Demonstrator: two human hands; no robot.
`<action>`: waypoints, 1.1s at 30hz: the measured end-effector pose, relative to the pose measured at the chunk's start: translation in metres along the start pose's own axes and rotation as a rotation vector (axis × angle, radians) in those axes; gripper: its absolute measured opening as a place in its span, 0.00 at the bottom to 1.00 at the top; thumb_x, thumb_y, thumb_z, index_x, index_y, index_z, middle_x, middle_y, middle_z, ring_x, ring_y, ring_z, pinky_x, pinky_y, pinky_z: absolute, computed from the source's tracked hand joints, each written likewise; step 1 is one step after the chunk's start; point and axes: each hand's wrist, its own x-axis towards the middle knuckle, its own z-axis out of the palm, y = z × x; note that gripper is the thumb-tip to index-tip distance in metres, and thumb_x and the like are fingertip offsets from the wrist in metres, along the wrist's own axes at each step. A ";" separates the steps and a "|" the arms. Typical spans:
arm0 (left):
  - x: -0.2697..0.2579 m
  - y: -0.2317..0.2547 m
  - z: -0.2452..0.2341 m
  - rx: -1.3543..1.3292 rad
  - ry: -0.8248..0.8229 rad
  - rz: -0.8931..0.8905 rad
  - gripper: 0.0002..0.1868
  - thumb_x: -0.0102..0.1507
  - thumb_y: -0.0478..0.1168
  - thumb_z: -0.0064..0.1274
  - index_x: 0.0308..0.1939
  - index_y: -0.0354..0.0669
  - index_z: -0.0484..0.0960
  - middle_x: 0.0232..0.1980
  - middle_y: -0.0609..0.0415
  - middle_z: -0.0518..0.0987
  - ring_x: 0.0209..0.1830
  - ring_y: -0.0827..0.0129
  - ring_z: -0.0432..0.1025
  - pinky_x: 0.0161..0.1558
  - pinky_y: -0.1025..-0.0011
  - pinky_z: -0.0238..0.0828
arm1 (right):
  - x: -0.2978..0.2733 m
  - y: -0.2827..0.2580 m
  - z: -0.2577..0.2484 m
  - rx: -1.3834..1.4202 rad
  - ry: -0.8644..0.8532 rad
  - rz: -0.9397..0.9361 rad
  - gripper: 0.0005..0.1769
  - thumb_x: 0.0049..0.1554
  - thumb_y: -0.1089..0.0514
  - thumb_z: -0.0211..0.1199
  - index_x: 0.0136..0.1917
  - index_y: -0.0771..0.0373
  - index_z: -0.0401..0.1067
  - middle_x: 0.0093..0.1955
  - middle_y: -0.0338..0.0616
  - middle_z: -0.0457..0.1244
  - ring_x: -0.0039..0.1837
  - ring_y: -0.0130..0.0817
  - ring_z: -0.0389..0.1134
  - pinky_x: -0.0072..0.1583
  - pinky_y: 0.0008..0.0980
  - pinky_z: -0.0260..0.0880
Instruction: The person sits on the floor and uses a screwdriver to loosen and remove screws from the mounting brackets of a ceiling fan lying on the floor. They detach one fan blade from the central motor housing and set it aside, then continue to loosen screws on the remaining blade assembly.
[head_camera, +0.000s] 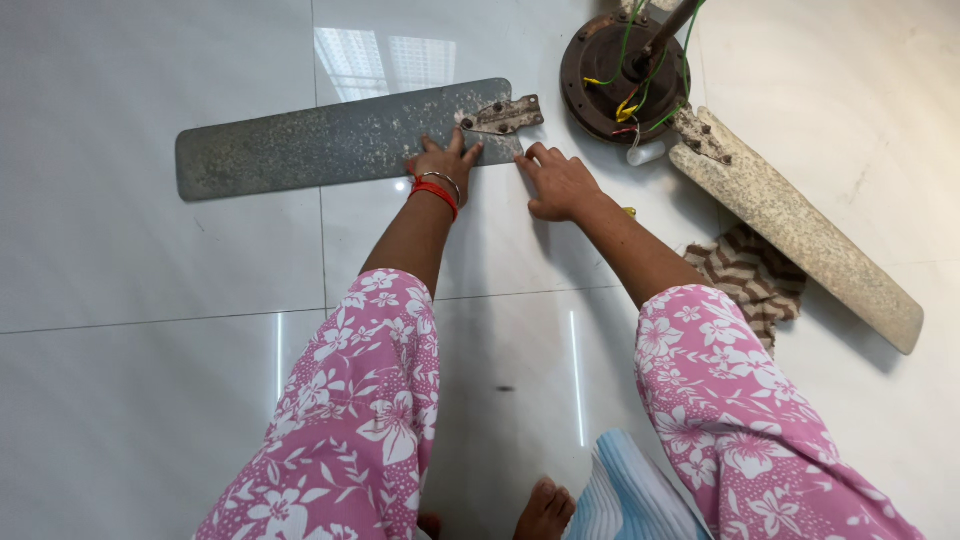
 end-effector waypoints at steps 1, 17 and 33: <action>0.002 0.002 -0.001 -0.002 0.000 -0.010 0.54 0.64 0.44 0.56 0.82 0.75 0.33 0.86 0.56 0.30 0.80 0.30 0.40 0.65 0.36 0.64 | 0.001 0.001 -0.002 -0.014 -0.009 -0.006 0.48 0.46 0.51 0.65 0.78 0.59 0.57 0.70 0.47 0.56 0.67 0.45 0.59 0.60 0.46 0.67; 0.017 0.031 -0.016 0.187 0.283 0.056 0.45 0.67 0.41 0.41 0.82 0.64 0.33 0.85 0.54 0.28 0.82 0.41 0.28 0.68 0.21 0.34 | 0.004 0.132 -0.019 0.270 1.216 0.706 0.16 0.55 0.56 0.68 0.33 0.53 0.62 0.34 0.33 0.59 0.33 0.25 0.56 0.38 0.30 0.62; 0.004 0.086 -0.055 0.119 0.383 0.202 0.42 0.67 0.41 0.38 0.82 0.61 0.35 0.85 0.54 0.35 0.84 0.53 0.32 0.74 0.34 0.30 | 0.035 0.179 -0.092 1.003 0.852 0.738 0.25 0.61 0.44 0.65 0.66 0.45 0.59 0.60 0.42 0.63 0.60 0.39 0.72 0.48 0.38 0.78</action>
